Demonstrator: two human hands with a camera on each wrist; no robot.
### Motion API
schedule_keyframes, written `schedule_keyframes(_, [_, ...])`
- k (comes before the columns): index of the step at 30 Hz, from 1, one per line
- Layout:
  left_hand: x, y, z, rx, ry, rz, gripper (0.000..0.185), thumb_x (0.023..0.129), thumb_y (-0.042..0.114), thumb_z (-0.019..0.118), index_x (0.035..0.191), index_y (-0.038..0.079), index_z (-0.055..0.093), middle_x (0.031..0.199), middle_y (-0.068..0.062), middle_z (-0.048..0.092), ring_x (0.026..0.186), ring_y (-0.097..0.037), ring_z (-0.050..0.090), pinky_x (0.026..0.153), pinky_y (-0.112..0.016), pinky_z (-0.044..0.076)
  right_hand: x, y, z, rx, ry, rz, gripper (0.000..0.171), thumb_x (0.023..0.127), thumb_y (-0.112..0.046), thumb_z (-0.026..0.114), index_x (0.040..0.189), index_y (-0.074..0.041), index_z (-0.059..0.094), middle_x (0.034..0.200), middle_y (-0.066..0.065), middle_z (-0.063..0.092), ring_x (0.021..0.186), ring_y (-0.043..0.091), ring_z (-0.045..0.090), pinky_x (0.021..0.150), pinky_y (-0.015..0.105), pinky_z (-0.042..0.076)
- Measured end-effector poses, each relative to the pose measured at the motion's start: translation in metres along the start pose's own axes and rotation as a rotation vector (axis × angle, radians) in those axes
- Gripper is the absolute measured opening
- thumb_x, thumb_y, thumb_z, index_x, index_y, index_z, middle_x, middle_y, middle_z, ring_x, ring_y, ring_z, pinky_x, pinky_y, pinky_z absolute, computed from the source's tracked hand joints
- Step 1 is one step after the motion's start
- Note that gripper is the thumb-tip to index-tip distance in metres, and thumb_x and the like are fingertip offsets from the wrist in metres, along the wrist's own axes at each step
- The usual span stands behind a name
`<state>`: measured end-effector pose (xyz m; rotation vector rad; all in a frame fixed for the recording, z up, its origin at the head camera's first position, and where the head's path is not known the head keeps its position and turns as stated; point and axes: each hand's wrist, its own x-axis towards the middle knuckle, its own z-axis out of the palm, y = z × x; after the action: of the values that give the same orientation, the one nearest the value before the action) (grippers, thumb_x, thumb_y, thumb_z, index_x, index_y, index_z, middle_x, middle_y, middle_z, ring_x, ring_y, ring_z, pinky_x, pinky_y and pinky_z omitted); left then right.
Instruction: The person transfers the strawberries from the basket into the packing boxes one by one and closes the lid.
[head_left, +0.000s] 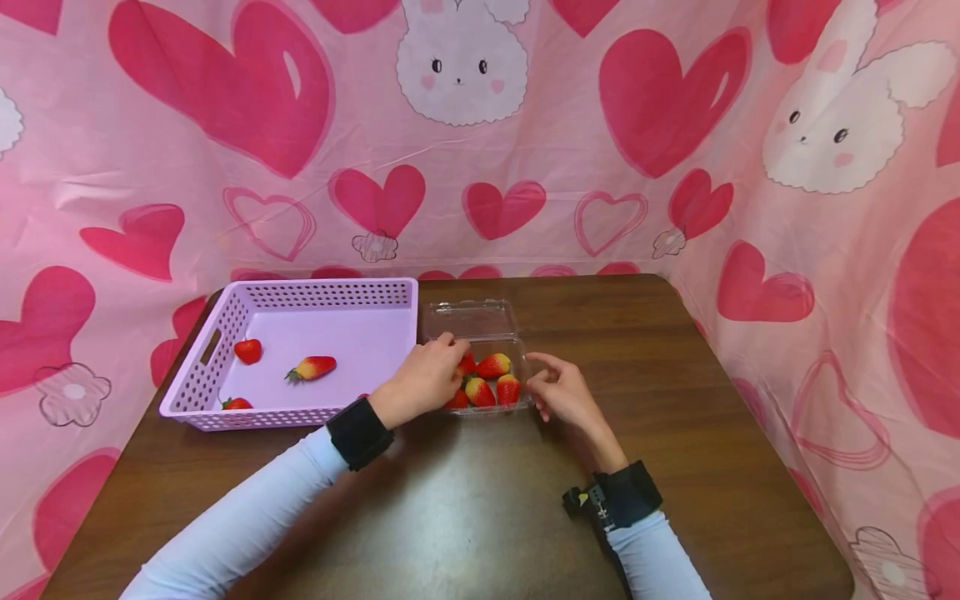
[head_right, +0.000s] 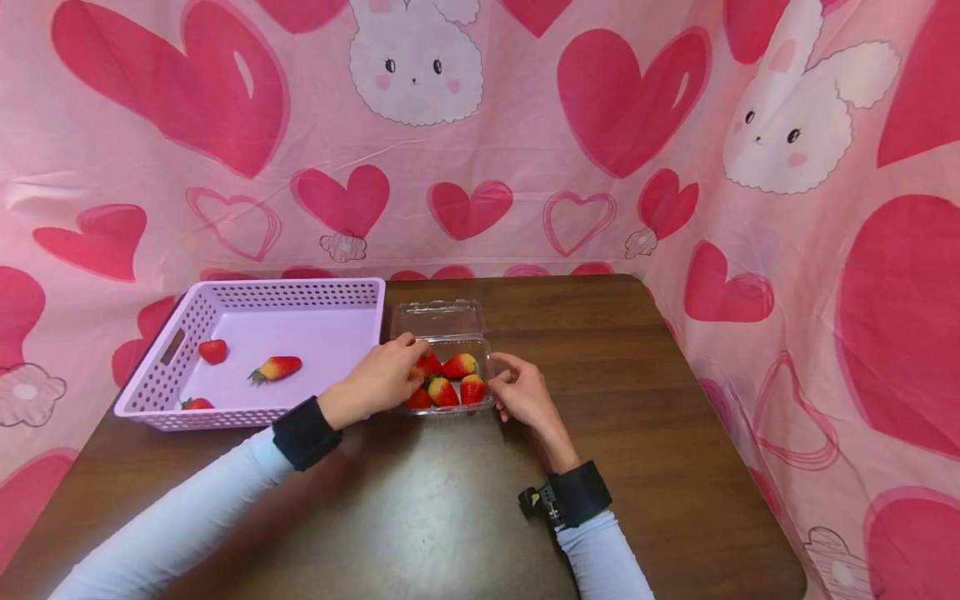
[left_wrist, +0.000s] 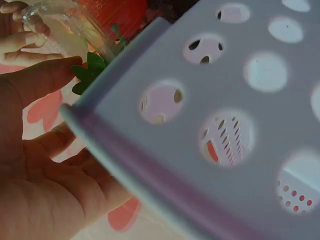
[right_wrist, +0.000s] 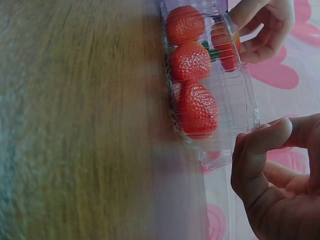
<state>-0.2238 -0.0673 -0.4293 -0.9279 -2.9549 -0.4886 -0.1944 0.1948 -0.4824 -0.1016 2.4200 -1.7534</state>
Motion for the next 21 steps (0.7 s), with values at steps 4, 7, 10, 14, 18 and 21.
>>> schedule_keyframes(4, [0.0,0.001,0.003,-0.005,-0.006,0.007,0.044,0.089,0.015,0.084,0.127,0.001,0.066,0.105,-0.016,0.064,0.089,-0.03,0.068,0.083,-0.046,0.06,0.0,0.0,0.0,-0.002,0.002,-0.001,0.046,0.1,0.0,0.059,0.145,0.0,0.057,0.068,0.01,0.058,0.048,0.019,0.051,0.048,0.029,0.051])
schedule_keyframes(7, [0.0,0.0,0.005,-0.005,-0.018,0.002,0.045,0.089,0.014,0.084,0.128,0.002,0.066,0.108,-0.017,0.065,0.09,-0.03,0.069,0.084,-0.047,0.06,0.0,0.001,0.0,-0.001,0.003,0.001,0.046,0.1,0.0,0.059,0.146,0.0,0.057,0.068,0.01,0.058,0.048,0.019,0.051,0.049,0.029,0.051])
schedule_keyframes(10, [0.0,0.0,0.006,0.0,-0.026,-0.008,0.046,0.088,0.014,0.085,0.129,0.002,0.067,0.11,-0.017,0.066,0.092,-0.03,0.069,0.085,-0.048,0.059,0.0,0.001,0.0,0.001,0.002,0.001,0.046,0.1,0.0,0.06,0.146,0.0,0.056,0.068,0.01,0.058,0.049,0.019,0.052,0.049,0.029,0.051])
schedule_keyframes(14, [0.001,-0.001,0.008,0.01,-0.022,-0.01,0.044,0.089,0.014,0.084,0.127,0.003,0.067,0.11,-0.017,0.066,0.093,-0.031,0.07,0.084,-0.051,0.059,0.0,0.001,-0.001,0.005,0.0,-0.004,0.047,0.099,0.0,0.06,0.146,0.001,0.056,0.068,0.01,0.059,0.049,0.02,0.052,0.049,0.029,0.051])
schedule_keyframes(18, [0.001,-0.002,0.011,0.01,-0.021,-0.01,0.043,0.089,0.013,0.083,0.127,0.003,0.067,0.112,-0.017,0.067,0.096,-0.033,0.07,0.087,-0.054,0.057,0.0,0.001,-0.001,0.008,-0.003,-0.002,0.047,0.1,0.0,0.059,0.146,0.001,0.056,0.068,0.01,0.059,0.049,0.02,0.052,0.049,0.029,0.051])
schedule_keyframes(21, [0.0,-0.002,0.013,0.008,-0.02,-0.017,0.043,0.089,0.014,0.083,0.128,0.003,0.067,0.115,-0.017,0.067,0.1,-0.034,0.07,0.089,-0.056,0.055,0.0,0.002,-0.001,0.008,0.0,0.0,0.046,0.1,0.0,0.059,0.146,0.0,0.056,0.069,0.01,0.059,0.049,0.02,0.052,0.049,0.029,0.051])
